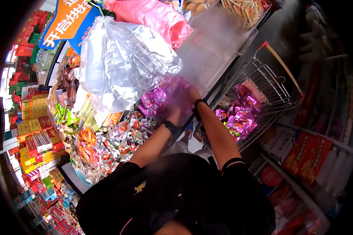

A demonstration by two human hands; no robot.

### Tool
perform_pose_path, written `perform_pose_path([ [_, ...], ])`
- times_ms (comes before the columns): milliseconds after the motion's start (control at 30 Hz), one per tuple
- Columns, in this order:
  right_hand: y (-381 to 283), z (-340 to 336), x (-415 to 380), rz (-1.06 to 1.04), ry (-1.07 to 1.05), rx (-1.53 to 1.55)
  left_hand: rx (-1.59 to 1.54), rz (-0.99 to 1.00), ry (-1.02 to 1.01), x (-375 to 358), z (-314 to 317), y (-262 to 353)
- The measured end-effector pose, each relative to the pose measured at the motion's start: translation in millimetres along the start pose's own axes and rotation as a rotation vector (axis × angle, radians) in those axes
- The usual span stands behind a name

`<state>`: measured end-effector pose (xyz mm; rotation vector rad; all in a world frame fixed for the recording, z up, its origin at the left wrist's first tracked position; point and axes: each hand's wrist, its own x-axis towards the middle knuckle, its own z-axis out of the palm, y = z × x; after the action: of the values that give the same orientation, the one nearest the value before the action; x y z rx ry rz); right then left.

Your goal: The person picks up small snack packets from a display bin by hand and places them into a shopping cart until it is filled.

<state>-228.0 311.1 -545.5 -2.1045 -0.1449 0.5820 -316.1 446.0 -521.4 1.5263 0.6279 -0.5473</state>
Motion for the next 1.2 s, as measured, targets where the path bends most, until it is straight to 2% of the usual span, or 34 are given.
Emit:
perform_pose_path([
  [33, -0.6, -0.1, 0.5, -0.01, 0.017, -0.093, 0.126, 0.049, -0.001, 27.4, -1.2, -28.6],
  [100, -12.2, -3.8, -4.3, -0.029, 0.07, -0.354, 0.101, 0.079, -0.009, 32.8, -2.3, -33.5],
  [133, -23.3, -6.9, -10.2, -0.036, 0.105, -0.518, -0.048, 0.058, -0.02, 28.9, -1.6, -34.8],
  [233, -28.4, -4.7, -24.5, 0.221, 0.298, -0.214, -0.206, -0.087, -0.137, 5.2, -4.7, -11.7],
  [333, -45.4, -15.9, -49.2, -0.023, 0.283, 0.108, -0.422, -0.179, -0.255, -4.3, -17.7, -5.7],
  [433, -70.4, -31.0, -89.7, 0.085, 0.264, 0.261, -0.673, -0.331, -0.394, -11.5, -20.0, -12.5],
  [533, -54.7, -26.6, -118.2, -0.033, 0.351, 0.375, -0.52, -0.182, -0.47, -36.8, -28.4, -2.7],
  [567, -56.1, -34.1, -137.7, -0.071, 0.369, 0.433, -0.412, -0.202, -0.368, -25.8, -39.7, -20.9],
  [600, -64.9, -46.2, -163.8, -0.117, 0.387, 0.487, -0.341, -0.2, -0.328, -48.5, -31.4, -5.4],
  [633, -73.4, -58.0, -190.0, -0.082, 0.397, 0.526, -0.328, -0.156, -0.422, -65.3, -26.3, 4.5],
  [700, -78.1, -66.9, -233.1, -0.049, 0.452, 0.561, -0.201, -0.163, -0.36, -96.7, -7.0, 16.5],
  [767, -73.2, -65.9, -267.1, -0.035, 0.536, 0.544, -0.072, -0.144, -0.366, -106.0, 8.1, 14.8],
  [867, -59.1, -62.4, -287.8, 0.018, 0.505, 0.486, 0.102, -0.141, -0.432, -105.6, 27.7, 9.0],
  [933, -42.3, -42.5, -285.2, 0.001, 0.712, 0.378, 0.174, -0.18, -0.434, -116.4, 51.4, 10.4],
  [1000, -33.2, -38.9, -289.8, -0.009, 0.85, 0.358, 0.244, -0.208, -0.503, -118.3, 70.4, 4.9],
  [1200, -16.3, -54.8, -298.5, 0.152, 0.944, 0.131, 0.313, -0.345, -0.757, -140.9, 129.0, 0.7],
])
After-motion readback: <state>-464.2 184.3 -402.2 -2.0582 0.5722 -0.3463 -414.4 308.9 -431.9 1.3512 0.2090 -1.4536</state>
